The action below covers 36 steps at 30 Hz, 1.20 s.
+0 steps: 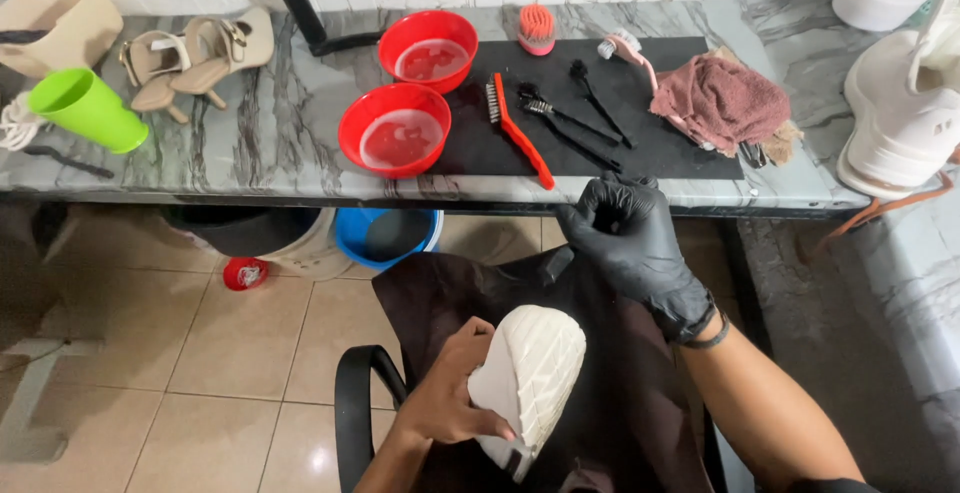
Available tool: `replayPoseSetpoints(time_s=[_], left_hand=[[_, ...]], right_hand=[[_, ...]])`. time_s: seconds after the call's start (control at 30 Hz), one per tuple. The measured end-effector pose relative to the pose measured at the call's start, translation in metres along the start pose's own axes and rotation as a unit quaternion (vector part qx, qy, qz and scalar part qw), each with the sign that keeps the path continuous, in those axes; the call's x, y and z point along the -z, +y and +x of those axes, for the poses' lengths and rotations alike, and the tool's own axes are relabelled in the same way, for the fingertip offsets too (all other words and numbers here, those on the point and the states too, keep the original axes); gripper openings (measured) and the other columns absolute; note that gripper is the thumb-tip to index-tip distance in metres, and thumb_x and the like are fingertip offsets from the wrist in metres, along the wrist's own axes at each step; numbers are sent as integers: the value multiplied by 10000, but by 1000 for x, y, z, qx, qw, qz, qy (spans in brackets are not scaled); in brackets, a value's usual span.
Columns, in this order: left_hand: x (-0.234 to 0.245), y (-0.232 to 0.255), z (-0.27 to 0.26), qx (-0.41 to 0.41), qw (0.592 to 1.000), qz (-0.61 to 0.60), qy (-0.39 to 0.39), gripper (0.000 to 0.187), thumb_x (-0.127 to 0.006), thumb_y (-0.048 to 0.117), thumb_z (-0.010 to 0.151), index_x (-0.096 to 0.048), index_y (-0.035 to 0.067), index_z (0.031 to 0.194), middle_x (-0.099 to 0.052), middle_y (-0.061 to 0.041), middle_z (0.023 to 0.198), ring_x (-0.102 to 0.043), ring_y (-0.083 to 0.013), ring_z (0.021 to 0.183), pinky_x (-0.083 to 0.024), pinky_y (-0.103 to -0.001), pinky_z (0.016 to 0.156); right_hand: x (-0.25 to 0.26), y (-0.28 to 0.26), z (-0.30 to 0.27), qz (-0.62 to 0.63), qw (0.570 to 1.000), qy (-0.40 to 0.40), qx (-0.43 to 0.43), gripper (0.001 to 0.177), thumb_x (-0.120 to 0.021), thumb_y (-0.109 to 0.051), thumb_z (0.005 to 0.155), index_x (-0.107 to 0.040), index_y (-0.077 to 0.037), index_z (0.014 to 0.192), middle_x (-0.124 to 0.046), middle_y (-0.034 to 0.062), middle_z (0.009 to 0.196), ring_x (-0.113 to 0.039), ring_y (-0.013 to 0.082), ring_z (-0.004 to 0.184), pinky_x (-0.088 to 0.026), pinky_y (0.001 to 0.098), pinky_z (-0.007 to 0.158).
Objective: The person scrubs the sole of a white sneaker using a small black brush and a larger orange brush, repeatedly dipping the brushes into soapy water and wiping the sole with a cloth. The person rotates the shoe to clean different areas of the sole.
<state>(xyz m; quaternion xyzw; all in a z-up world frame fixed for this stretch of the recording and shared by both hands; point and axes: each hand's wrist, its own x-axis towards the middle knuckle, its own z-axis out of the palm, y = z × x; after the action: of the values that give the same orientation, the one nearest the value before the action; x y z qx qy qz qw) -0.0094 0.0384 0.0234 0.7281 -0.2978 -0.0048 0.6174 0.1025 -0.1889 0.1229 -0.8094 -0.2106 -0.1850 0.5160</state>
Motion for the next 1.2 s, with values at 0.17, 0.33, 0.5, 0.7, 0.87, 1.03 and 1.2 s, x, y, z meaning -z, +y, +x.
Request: replayPoseSetpoints(time_s=[0.17,0.33,0.5,0.7,0.87,1.03,1.2], left_hand=[[0,16,8,-22,999,31,-9,580,-665,744,809,-637,177,926,-509,73,835,-406,-142,848,-327,-325,807],[1,-4,4,-11,1000,7,5,738,-685,788,765,-695,116,1072,-524,13,976,-436,-169,928,-378,-329,805],[-4,-7,7,12,999,31,16,637,-656,761,817,-673,144,974,-530,30,897,-455,-178,911,-400,-332,760],[-1,-11,6,44,998,50,18,711,-681,822,717,-610,134,882,-407,23,870,-404,-166,868,-327,-327,722],[6,-17,0,40,995,51,78,728,-722,749,768,-713,107,1111,-555,-36,941,-546,-180,871,-440,-344,731],[11,-12,13,52,989,-90,102,644,-749,659,831,-654,38,975,-496,13,753,-464,-116,686,-344,-299,586],[9,-5,23,45,977,-176,115,640,-771,551,884,-669,-19,1155,-677,-49,901,-610,-166,836,-473,-319,681]], right_hand=[[-4,-18,-11,97,989,-80,82,400,-638,-93,931,-490,-217,581,-600,-102,530,-463,50,560,-416,304,825],[0,6,0,-27,998,-2,60,360,-727,-104,880,-506,-148,600,-477,-50,582,-411,80,572,-349,271,601],[-5,36,17,-26,993,30,112,491,-636,7,865,-283,-163,568,-307,-51,529,-288,100,523,-304,296,576],[1,171,87,-342,935,7,-92,253,-457,-365,1058,-593,-153,1025,-722,158,963,-641,488,983,-328,697,891],[17,196,115,-350,929,-9,-120,514,-672,-430,920,-604,-261,1401,-617,171,1226,-539,439,1179,-367,685,944],[85,243,114,-492,845,129,-167,389,-622,-396,859,-710,-213,1191,-588,165,1171,-462,458,1073,-362,625,825],[125,249,111,-539,821,180,-48,228,-605,-338,976,-799,-224,939,-714,115,859,-542,416,913,-395,529,691]])
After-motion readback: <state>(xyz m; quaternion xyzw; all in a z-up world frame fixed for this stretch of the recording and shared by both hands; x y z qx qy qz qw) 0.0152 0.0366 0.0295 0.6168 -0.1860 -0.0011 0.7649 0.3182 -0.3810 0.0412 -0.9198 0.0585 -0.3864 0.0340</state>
